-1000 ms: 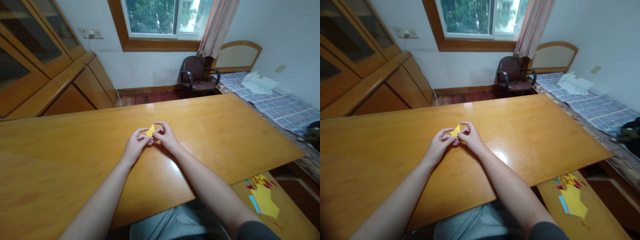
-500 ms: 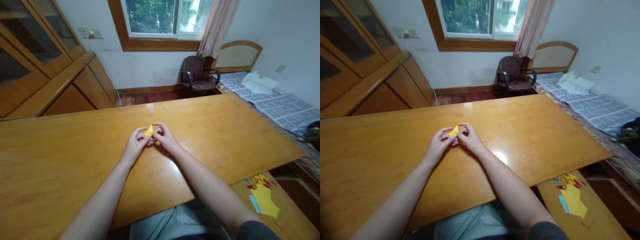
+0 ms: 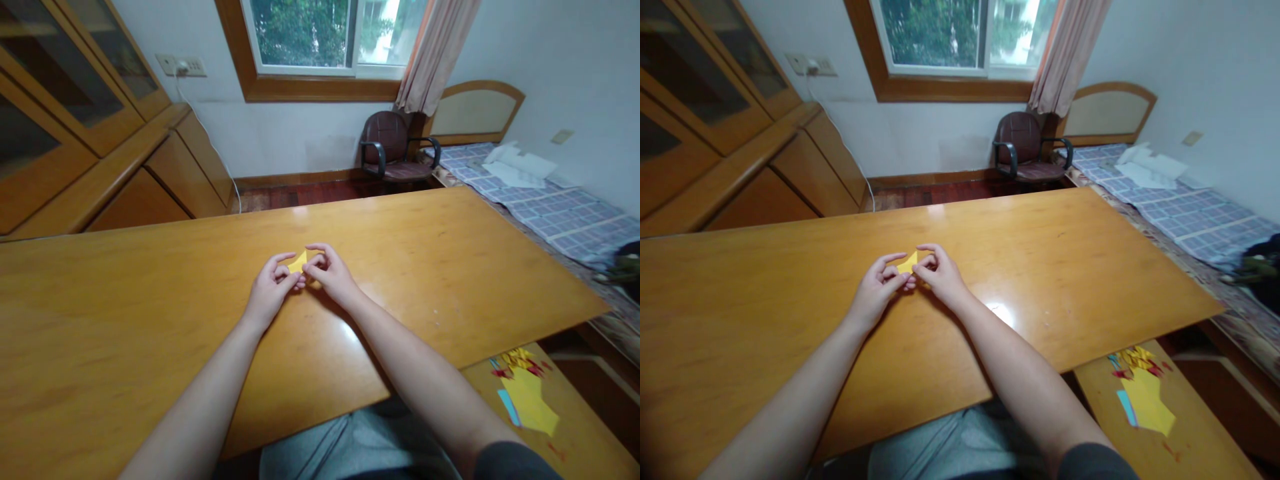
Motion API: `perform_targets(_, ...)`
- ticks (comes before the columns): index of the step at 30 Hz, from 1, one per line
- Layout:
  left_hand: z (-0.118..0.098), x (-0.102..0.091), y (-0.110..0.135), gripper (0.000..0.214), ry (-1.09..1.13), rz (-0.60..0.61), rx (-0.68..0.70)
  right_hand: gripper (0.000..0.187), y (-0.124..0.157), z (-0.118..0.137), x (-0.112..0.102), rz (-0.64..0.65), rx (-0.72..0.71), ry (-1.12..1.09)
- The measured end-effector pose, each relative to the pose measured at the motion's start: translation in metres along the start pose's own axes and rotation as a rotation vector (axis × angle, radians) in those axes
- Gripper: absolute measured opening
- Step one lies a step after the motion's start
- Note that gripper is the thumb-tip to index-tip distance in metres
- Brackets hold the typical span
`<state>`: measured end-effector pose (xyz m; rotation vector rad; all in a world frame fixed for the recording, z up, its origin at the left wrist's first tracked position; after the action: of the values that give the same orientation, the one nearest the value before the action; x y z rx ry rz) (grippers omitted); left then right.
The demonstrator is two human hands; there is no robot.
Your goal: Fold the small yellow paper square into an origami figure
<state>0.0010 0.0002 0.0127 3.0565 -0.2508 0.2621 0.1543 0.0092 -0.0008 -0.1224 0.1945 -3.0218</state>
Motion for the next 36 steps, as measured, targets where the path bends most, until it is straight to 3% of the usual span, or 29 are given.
perform_targets(9, -0.001, -0.0016, -0.0007, 0.048, 0.01, -0.05, 0.047, 0.042, -0.0011, 0.0062, -0.0023, -0.074, 0.034, -0.036)
perform_targets(20, 0.0006, -0.0014, -0.0001, 0.048, 0.061, -0.02, 0.025, 0.038, -0.0022, 0.0048, -0.0049, -0.097, 0.014, -0.048)
perform_targets(36, 0.0013, -0.0002, 0.0006, 0.053, -0.062, -0.004, 0.059, 0.049, 0.0013, 0.0036, 0.0012, 0.007, 0.024, -0.066)
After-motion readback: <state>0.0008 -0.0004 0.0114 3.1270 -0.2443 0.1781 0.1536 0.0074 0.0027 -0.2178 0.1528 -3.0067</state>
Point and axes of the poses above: each hand's wrist, its own y-axis away from the middle knuckle, its own x-axis out of the palm, z = x × y, the point moved 1 cm from there along -y, towards the middle knuckle, and after that the axes turned 7 degrees about y, right-handed, at the moved point
